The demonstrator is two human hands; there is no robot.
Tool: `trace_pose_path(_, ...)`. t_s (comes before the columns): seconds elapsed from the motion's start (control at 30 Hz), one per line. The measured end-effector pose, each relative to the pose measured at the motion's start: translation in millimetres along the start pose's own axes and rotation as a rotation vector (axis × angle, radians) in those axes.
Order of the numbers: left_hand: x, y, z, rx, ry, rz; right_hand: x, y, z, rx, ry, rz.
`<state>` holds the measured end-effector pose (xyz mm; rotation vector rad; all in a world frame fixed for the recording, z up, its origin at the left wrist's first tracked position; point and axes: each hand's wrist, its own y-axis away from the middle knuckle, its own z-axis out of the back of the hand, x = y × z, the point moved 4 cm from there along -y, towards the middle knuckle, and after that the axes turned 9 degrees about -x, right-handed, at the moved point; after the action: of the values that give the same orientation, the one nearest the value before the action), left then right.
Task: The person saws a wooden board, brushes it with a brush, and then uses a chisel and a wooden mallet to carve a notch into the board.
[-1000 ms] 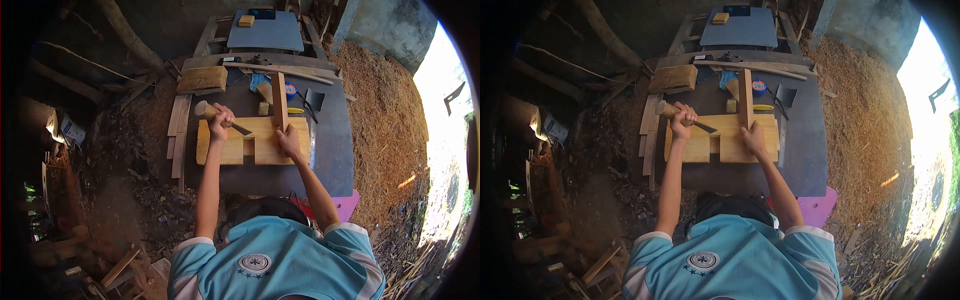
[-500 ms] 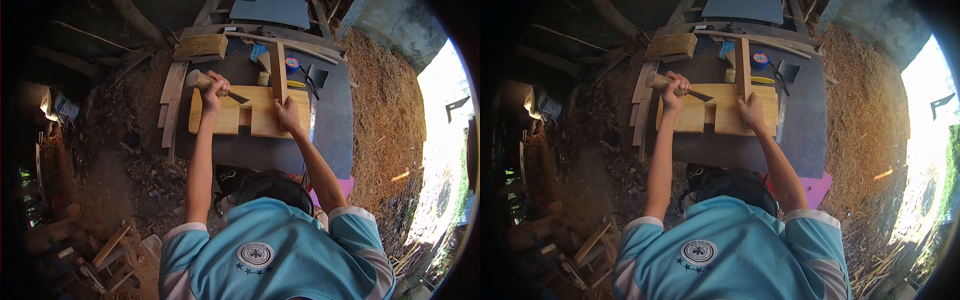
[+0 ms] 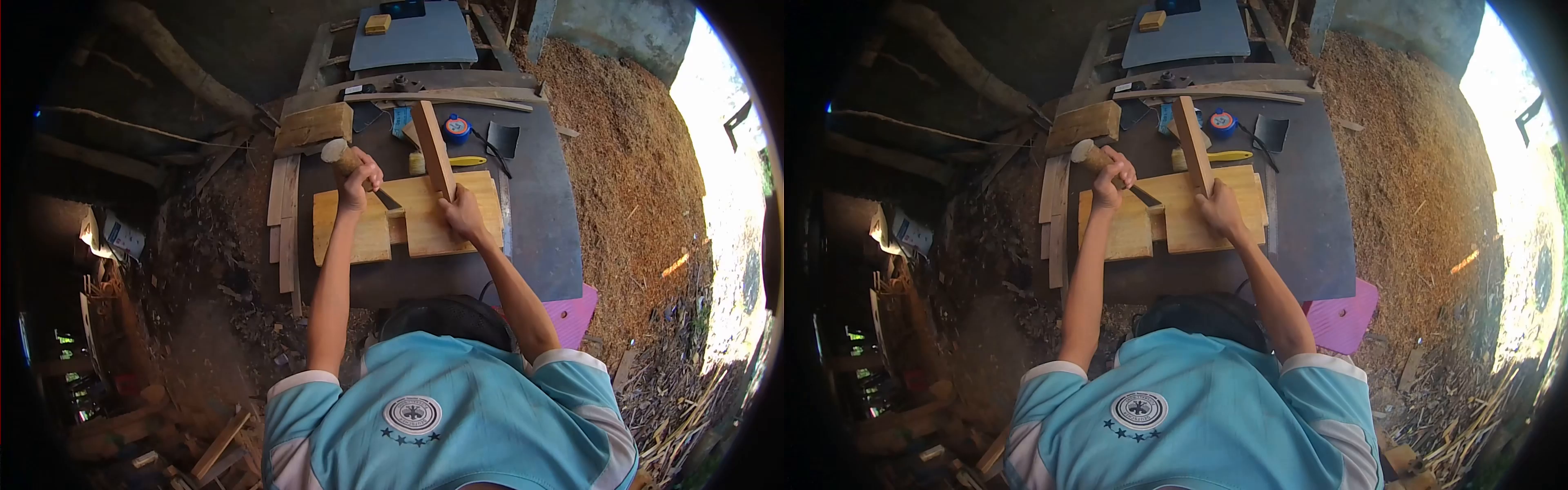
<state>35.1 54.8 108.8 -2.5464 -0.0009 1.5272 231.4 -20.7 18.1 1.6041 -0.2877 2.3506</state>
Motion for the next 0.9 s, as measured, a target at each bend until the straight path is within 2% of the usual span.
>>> trace_pose_path(0.13,-0.7,-6.8,4.2,0.043,0.063,0.105,-1.4,-1.7,-0.3,0.020,-0.029,-0.019)
trace_pose_path(0.4,-8.3,2.2,-14.2,0.110,-0.086,0.037,1.6,-3.5,-2.6,0.041,0.016,-0.036)
trace_pose_path(0.47,-8.7,1.9,-15.9,0.087,-0.094,0.034,-18.4,-9.5,-7.2,0.072,0.004,-0.086)
trace_pose_path(0.63,-8.8,-3.1,-17.6,0.018,-0.095,0.067,-20.5,-10.3,-7.8,0.101,-0.027,-0.142)
trace_pose_path(0.73,-4.1,-8.8,-11.1,0.087,-0.012,0.116,-20.3,-10.5,-7.7,0.101,-0.002,-0.156)
trace_pose_path(0.83,-6.3,-10.2,-7.4,0.294,0.103,0.102,-17.2,-7.7,-5.6,0.094,0.015,-0.166)
trace_pose_path(0.9,-6.6,-7.0,-10.0,0.272,0.017,0.107,-9.4,-7.4,-5.1,0.097,0.003,-0.174)
